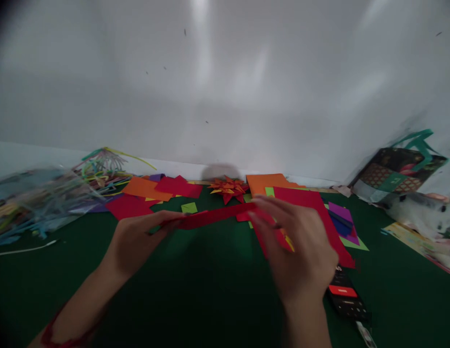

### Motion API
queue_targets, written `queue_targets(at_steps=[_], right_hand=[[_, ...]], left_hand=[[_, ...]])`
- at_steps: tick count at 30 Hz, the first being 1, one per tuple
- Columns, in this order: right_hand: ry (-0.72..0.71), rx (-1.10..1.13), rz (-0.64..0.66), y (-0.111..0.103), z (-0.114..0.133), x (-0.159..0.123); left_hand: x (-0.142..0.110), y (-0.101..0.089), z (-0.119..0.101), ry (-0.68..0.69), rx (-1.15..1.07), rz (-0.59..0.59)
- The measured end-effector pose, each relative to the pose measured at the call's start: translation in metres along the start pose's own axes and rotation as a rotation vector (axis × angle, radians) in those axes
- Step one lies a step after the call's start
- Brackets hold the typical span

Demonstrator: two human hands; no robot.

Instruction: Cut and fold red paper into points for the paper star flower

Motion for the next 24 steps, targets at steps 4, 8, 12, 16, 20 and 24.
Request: queue_targets(at_steps=[4,8,12,16,20,24], right_hand=[[-0.113,-0.059,0.324,0.017,0.013,-0.003],[-0.104,-0.089,0.428,0.028,0.013,-0.006],[-0.133,-0.083,0.364,0.024,0.015,-0.006],[-0.175,-0.048,0.300,0.020,0.021,-0.007],[-0.212,-0.015,0.250,0.018,0.025,-0.010],[-0.220,0.013,0.244,0.015,0.026,-0.011]], left_hand=[[-0.005,-0.004,-0.008,0.058,-0.002,-0.007],[-0.009,-0.009,-0.014,0.093,-0.036,-0.040],[-0.010,-0.013,-0.017,0.097,-0.055,-0.055],[-0.012,-0.017,-0.019,0.092,-0.038,-0.102],[-0.014,-0.023,-0.022,0.072,-0.020,-0.152],[-0.015,-0.027,-0.024,0.073,-0.029,-0.166]])
Point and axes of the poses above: each hand's wrist, its own x-axis towards the middle knuckle, its own y-axis out of the palm, z = x × y, the point moved 1 cm from there along x, towards the middle knuckle, and after that the axes turned 13 degrees about x, right-handed, at the moved point
